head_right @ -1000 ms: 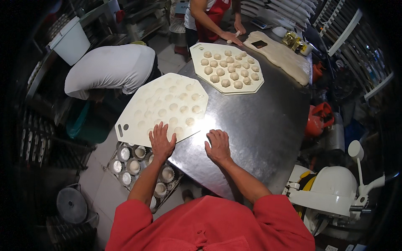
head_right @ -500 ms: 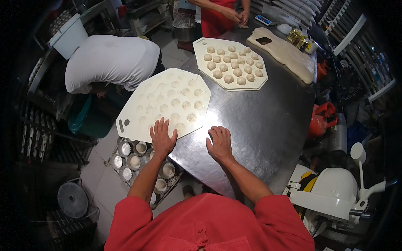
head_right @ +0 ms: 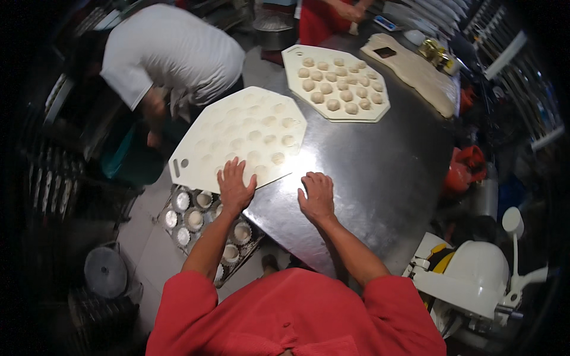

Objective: The person places small dough balls into metal tins on a tray, loads a board of dough balls into a dough dividing machine, operates the machine with a lever, and places the resulting rounded dough balls into more tins on a tray.

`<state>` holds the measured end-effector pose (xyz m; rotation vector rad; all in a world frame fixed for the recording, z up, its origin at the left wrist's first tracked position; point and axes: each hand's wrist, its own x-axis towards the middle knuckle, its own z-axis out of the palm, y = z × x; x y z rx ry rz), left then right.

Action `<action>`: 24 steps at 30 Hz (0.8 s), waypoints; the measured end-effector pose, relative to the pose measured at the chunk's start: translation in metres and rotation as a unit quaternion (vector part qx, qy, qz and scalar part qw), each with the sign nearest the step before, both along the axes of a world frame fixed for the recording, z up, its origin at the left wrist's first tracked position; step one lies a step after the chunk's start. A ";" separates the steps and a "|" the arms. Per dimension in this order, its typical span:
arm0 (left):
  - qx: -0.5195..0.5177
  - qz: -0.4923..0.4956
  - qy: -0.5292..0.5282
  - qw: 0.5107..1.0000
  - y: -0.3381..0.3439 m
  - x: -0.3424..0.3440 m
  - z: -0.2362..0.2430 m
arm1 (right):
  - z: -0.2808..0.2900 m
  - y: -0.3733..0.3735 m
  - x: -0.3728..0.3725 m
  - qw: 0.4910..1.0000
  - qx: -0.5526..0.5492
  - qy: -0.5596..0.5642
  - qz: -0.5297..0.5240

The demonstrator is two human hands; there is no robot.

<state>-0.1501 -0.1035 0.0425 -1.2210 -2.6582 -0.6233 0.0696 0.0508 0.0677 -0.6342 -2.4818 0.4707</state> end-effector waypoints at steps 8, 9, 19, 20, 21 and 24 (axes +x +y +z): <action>0.001 -0.034 -0.004 0.999 -0.013 0.007 0.011 | 0.000 -0.035 0.022 0.998 0.043 -0.001 -0.042; 0.014 -0.058 -0.014 0.998 -0.012 0.009 0.011 | 0.002 -0.039 0.025 0.996 0.049 -0.020 -0.068; 0.021 -0.025 0.001 0.999 0.000 -0.001 0.002 | -0.004 -0.011 0.004 0.999 0.026 0.001 -0.036; 0.015 -0.026 0.000 1.000 0.005 0.000 0.002 | -0.004 -0.008 0.006 0.999 0.022 0.000 -0.038; 0.016 -0.035 0.000 0.999 0.007 0.002 0.003 | -0.004 -0.006 0.008 0.999 0.022 -0.001 -0.048; 0.011 -0.037 0.000 0.999 0.013 0.004 0.005 | -0.003 -0.001 0.012 0.999 0.018 -0.005 -0.049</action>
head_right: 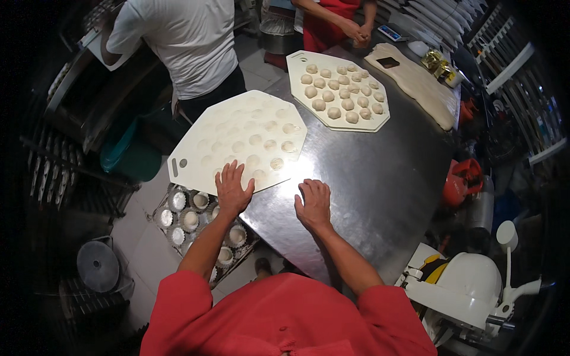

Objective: The person places small dough balls into metal tins on a tray, loads a board of dough balls into a dough dividing machine, operates the machine with a lever, and places the resulting rounded dough balls into more tins on a tray.

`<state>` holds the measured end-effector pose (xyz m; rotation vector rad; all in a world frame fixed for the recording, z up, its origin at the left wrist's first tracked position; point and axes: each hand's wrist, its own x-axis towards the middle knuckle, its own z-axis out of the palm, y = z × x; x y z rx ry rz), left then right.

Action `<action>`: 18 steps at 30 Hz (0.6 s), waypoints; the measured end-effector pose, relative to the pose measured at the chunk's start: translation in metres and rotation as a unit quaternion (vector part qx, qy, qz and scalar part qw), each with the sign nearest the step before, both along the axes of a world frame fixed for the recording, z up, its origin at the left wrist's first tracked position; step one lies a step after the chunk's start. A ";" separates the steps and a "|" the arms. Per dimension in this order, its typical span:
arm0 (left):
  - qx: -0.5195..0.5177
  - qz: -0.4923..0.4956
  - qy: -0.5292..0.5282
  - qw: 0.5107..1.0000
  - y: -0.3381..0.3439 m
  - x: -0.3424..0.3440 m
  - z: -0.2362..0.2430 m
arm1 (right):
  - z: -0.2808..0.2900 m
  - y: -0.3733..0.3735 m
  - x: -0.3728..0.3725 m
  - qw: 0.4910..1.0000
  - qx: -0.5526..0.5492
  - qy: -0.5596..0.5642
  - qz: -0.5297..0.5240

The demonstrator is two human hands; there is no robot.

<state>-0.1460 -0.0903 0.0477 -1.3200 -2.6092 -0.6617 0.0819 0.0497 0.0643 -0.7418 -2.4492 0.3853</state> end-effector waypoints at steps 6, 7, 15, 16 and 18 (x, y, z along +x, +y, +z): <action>-0.026 0.003 -0.005 1.000 0.001 -0.004 0.000 | 0.002 -0.001 -0.003 1.000 -0.019 0.005 0.002; -0.026 0.001 -0.006 1.000 0.001 -0.004 0.000 | 0.002 -0.001 -0.003 1.000 -0.019 0.005 0.001; -0.009 0.001 0.012 1.000 0.002 -0.003 -0.001 | 0.003 -0.001 -0.001 1.000 -0.023 -0.008 0.001; -0.009 0.001 0.012 1.000 0.002 -0.002 -0.001 | 0.002 0.000 -0.001 1.000 -0.023 -0.009 0.001; -0.003 -0.002 0.011 1.000 0.002 -0.002 -0.002 | 0.001 0.000 0.000 1.000 -0.023 -0.007 0.003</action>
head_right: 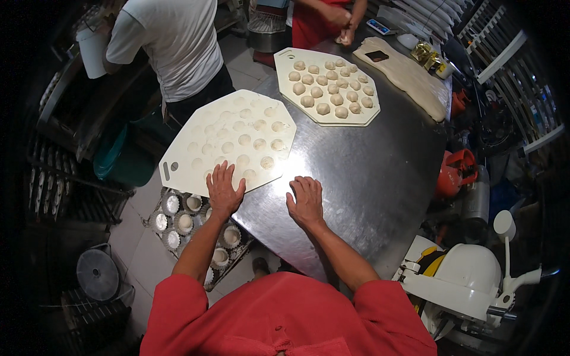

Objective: The person places small dough balls into metal tins on a tray, loads a board of dough balls into a dough dividing machine, operates the machine with a lever, and places the resulting rounded dough balls into more tins on a tray.

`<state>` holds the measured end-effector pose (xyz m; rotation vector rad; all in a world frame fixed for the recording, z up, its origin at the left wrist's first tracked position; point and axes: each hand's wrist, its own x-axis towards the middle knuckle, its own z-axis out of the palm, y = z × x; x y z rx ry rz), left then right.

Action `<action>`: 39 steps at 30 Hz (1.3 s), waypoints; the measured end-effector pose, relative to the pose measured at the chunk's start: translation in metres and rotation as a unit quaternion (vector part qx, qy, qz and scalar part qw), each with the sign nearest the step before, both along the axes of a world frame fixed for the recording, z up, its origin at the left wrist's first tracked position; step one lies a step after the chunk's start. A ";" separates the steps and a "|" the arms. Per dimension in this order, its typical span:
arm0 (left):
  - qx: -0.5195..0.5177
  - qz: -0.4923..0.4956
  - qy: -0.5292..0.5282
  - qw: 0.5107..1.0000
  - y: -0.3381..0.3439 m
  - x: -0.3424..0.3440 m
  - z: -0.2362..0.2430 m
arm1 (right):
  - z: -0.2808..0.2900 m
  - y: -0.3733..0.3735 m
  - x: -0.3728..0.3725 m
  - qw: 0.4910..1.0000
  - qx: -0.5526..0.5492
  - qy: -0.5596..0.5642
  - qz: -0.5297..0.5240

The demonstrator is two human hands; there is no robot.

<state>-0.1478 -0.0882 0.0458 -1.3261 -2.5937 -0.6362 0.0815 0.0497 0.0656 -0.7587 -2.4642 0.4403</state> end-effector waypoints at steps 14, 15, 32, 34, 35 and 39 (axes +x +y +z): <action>0.006 -0.004 0.000 1.000 -0.001 -0.002 0.000 | -0.002 -0.001 -0.002 1.000 0.015 0.010 0.005; 0.005 -0.004 -0.001 1.000 -0.001 -0.003 0.000 | -0.002 -0.001 -0.002 1.000 0.013 0.010 0.006; 0.003 -0.003 -0.006 1.000 -0.001 -0.003 -0.001 | -0.004 0.000 -0.003 1.000 0.014 0.008 0.006; 0.003 -0.003 -0.005 1.000 -0.002 -0.003 -0.001 | -0.004 0.000 -0.003 1.000 0.012 0.005 0.006; 0.001 -0.003 -0.007 1.000 -0.001 -0.003 -0.002 | -0.004 0.000 -0.003 1.000 0.014 0.006 0.005; -0.007 0.000 -0.005 1.000 -0.002 -0.004 -0.003 | -0.005 0.000 -0.003 1.000 0.014 0.008 0.007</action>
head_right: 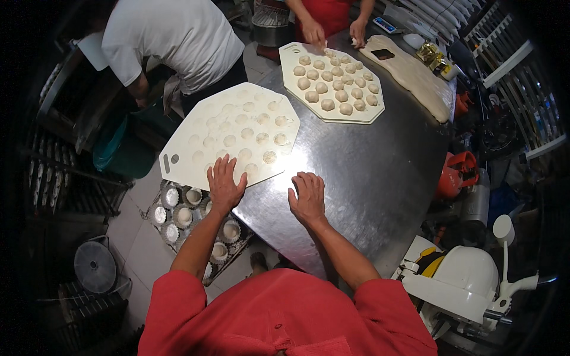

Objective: The person places small dough balls into metal tins on a tray, loads a board of dough balls into a dough dividing machine, operates the machine with a lever, and places the resulting rounded dough balls into more tins on a tray.

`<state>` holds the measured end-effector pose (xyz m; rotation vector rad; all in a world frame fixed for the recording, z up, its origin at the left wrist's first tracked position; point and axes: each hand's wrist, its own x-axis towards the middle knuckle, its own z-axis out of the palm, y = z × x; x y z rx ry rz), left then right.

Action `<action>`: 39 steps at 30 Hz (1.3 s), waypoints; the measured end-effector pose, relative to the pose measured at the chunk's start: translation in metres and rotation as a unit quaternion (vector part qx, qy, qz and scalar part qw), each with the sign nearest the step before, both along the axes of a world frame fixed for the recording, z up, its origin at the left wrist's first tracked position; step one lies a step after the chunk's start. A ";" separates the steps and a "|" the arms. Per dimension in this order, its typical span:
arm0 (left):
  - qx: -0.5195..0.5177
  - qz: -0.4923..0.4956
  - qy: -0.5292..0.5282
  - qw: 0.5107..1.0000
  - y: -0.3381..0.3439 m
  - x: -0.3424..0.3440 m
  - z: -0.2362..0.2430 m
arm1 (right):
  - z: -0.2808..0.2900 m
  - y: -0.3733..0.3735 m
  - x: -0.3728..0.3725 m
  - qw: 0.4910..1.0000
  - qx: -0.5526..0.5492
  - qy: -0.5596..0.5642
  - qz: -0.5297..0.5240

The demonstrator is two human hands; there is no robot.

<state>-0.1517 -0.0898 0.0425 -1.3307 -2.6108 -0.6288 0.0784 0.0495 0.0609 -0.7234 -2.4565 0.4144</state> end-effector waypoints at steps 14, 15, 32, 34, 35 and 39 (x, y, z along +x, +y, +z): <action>-0.004 0.001 0.004 1.000 0.001 0.000 0.000 | -0.003 0.001 0.000 1.000 0.008 -0.001 -0.003; -0.005 0.002 0.004 1.000 0.001 0.000 -0.001 | -0.003 0.001 0.000 1.000 0.008 -0.003 -0.004; 0.002 -0.005 0.011 1.000 0.002 0.000 0.001 | -0.002 -0.002 0.002 1.000 -0.010 -0.005 -0.013; 0.004 -0.013 0.008 1.000 0.004 0.002 0.001 | -0.004 -0.003 0.007 1.000 -0.018 -0.003 -0.020; 0.008 -0.005 0.012 1.000 0.006 0.002 0.001 | -0.006 -0.003 0.009 1.000 -0.030 0.002 -0.002; 0.012 -0.005 0.028 1.000 0.009 0.002 -0.006 | -0.006 -0.028 0.025 0.997 -0.059 0.013 0.037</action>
